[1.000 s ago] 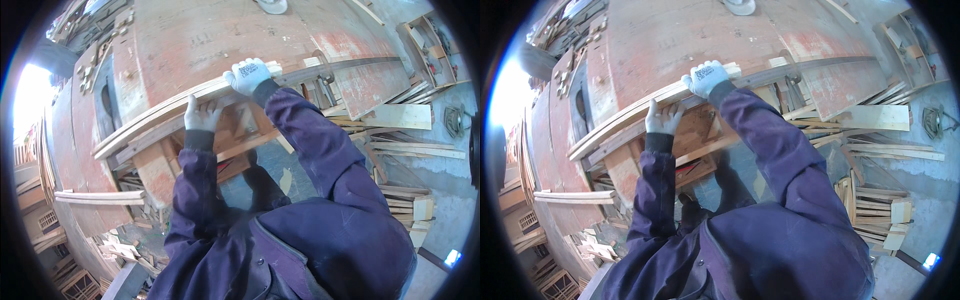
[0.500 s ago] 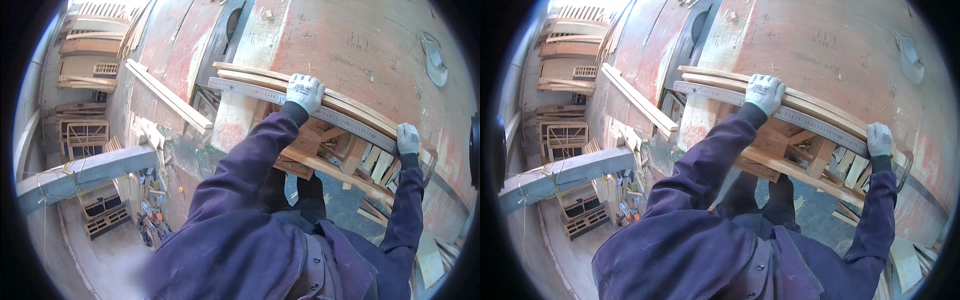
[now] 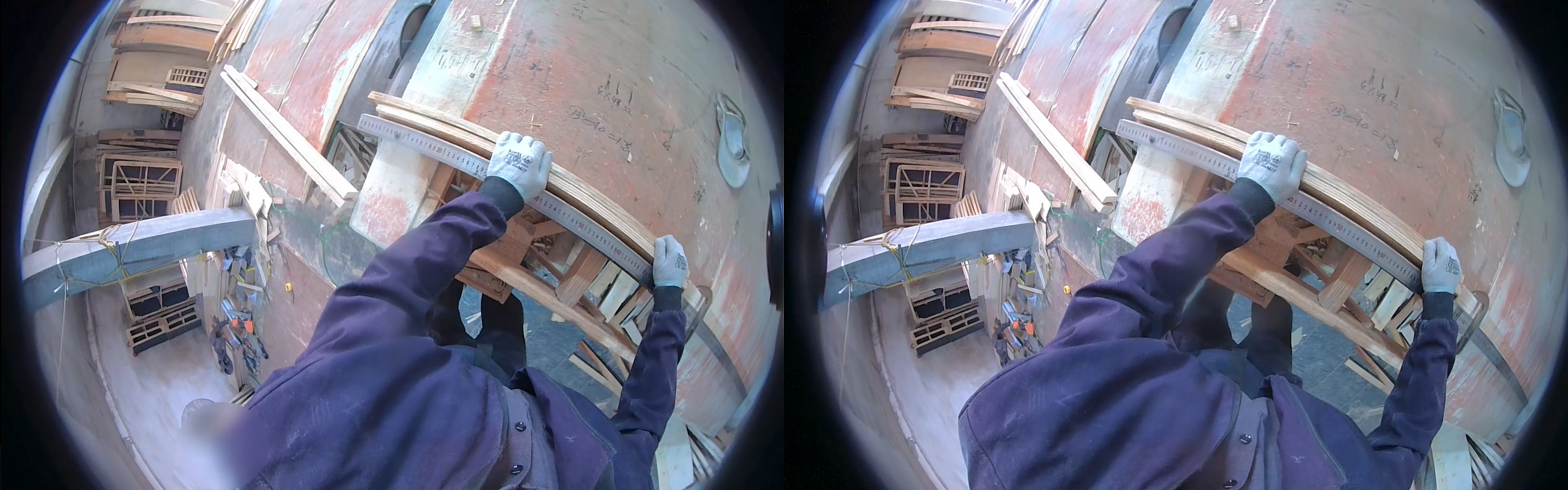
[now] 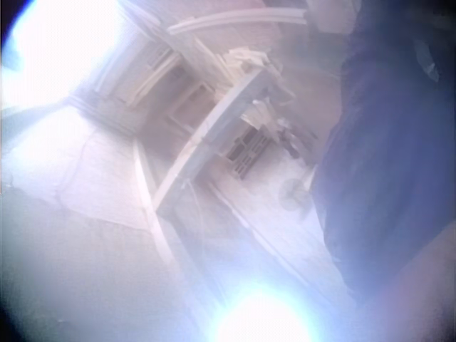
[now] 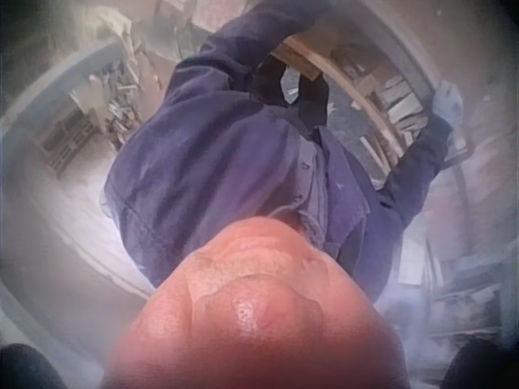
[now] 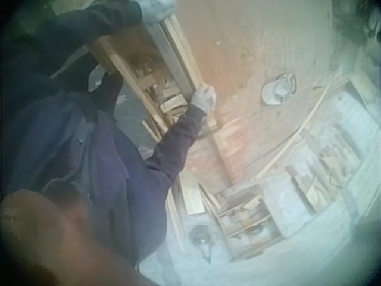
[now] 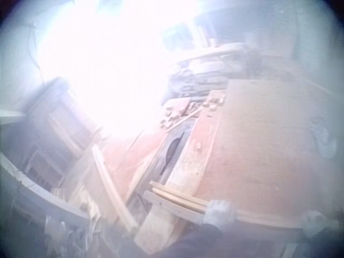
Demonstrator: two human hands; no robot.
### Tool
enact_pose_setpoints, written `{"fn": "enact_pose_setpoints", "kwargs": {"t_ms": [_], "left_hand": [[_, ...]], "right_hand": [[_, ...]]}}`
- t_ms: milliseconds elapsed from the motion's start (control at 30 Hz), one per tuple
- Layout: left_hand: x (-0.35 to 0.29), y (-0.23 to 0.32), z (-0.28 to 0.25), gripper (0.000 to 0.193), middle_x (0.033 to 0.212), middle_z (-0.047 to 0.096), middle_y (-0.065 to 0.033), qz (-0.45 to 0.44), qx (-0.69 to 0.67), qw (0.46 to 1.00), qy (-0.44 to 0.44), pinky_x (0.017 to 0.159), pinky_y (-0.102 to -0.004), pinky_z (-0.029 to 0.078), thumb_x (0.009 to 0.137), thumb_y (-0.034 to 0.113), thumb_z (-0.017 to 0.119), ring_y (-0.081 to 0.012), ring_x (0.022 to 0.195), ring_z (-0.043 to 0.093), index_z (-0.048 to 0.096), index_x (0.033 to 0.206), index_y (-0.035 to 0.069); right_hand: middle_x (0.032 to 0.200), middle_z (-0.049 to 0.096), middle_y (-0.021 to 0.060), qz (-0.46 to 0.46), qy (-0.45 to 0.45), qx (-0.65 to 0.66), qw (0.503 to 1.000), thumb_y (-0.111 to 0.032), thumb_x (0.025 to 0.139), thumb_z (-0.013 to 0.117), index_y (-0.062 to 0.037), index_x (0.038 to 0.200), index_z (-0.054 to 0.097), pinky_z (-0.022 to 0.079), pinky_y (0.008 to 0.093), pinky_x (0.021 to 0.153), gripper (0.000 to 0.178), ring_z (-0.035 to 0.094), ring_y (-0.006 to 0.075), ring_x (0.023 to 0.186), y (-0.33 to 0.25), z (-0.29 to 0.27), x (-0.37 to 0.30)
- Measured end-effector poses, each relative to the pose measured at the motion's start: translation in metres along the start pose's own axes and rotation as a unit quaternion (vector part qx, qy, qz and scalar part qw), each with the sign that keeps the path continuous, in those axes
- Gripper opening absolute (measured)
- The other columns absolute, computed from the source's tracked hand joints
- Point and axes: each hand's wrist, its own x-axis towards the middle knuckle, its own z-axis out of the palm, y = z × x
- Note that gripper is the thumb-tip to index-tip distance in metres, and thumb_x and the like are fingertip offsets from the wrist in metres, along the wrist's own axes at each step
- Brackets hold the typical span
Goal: The person repeatedly picks up wooden planks from a pile, places them on a workbench, and stacks them. The person then returns to the pile to retrieve more planks and repeats the process.
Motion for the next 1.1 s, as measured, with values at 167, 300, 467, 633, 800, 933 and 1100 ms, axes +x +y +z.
{"fn": "enact_pose_setpoints", "kwargs": {"t_ms": [167,300,467,633,800,933,1100], "left_hand": [[-0.003,0.001,-0.005,0.024,0.089,0.069,-0.0134,-0.002,0.006,1.000,-0.006,0.091,-0.0476,0.042,0.094,0.026,0.060,-0.0321,0.091,0.063,0.070,0.085,0.007],[-0.004,0.001,-0.008,0.020,0.085,0.067,-0.0112,-0.003,-0.041,0.998,0.049,0.087,-0.0484,0.043,0.091,0.023,0.059,-0.0330,0.087,0.062,0.066,0.077,0.011],[-0.004,0.000,-0.005,0.021,0.086,0.069,-0.0102,-0.003,-0.022,0.999,0.032,0.088,-0.0479,0.043,0.092,0.024,0.059,-0.0325,0.088,0.063,0.067,0.079,0.011],[-0.008,0.001,-0.008,0.011,0.101,0.069,-0.0076,0.061,-0.100,0.985,0.129,0.096,-0.0480,0.044,0.089,0.019,0.067,-0.0314,0.100,0.063,0.069,0.096,0.011],[-0.018,0.003,-0.016,0.023,0.111,0.066,-0.0111,0.123,-0.093,0.987,0.044,0.099,-0.0499,0.045,0.088,0.018,0.070,-0.0338,0.110,0.061,0.069,0.108,0.009],[-0.022,0.004,-0.017,0.024,0.111,0.066,-0.0113,0.123,-0.062,0.990,0.029,0.099,-0.0501,0.044,0.089,0.022,0.069,-0.0332,0.111,0.061,0.070,0.109,0.008],[-0.026,0.012,-0.013,0.020,0.111,0.068,-0.0114,0.090,-0.003,0.995,-0.046,0.095,-0.0481,0.045,0.093,0.025,0.064,-0.0321,0.104,0.062,0.071,0.103,0.010]], "right_hand": [[0.090,0.067,0.0153,-0.017,0.016,0.016,1.000,-0.026,0.100,0.054,-0.0075,0.091,0.064,0.050,0.0464,0.084,0.023,0.063,0.0363,0.092,0.001,-0.003,-0.002],[0.091,0.067,0.0151,0.002,0.002,-0.006,1.000,-0.028,0.101,0.053,-0.0083,0.092,0.065,0.049,0.0467,0.084,0.025,0.063,0.0362,0.093,0.001,-0.003,-0.004],[0.094,0.067,0.0180,0.017,-0.022,-0.015,0.999,-0.035,0.102,0.049,-0.0063,0.093,0.065,0.049,0.0479,0.085,0.034,0.063,0.0380,0.098,0.001,-0.002,0.001],[0.100,0.071,0.0222,0.106,-0.040,-0.010,0.993,-0.049,0.104,0.046,-0.0064,0.098,0.071,0.051,0.0505,0.085,0.050,0.067,0.0423,0.099,0.009,0.002,0.022],[0.105,0.072,0.0227,0.139,-0.008,-0.060,0.988,-0.054,0.104,0.044,-0.0069,0.103,0.072,0.051,0.0517,0.088,0.054,0.067,0.0428,0.102,0.022,0.015,0.055],[0.113,0.070,0.0216,0.113,0.039,-0.118,0.986,-0.052,0.104,0.044,-0.0082,0.107,0.070,0.050,0.0520,0.093,0.051,0.065,0.0417,0.108,0.025,0.021,0.067],[0.115,0.071,0.0176,0.185,0.083,-0.204,0.958,-0.049,0.104,0.045,-0.0103,0.108,0.071,0.049,0.0525,0.095,0.047,0.064,0.0386,0.110,0.019,0.018,0.071]]}}
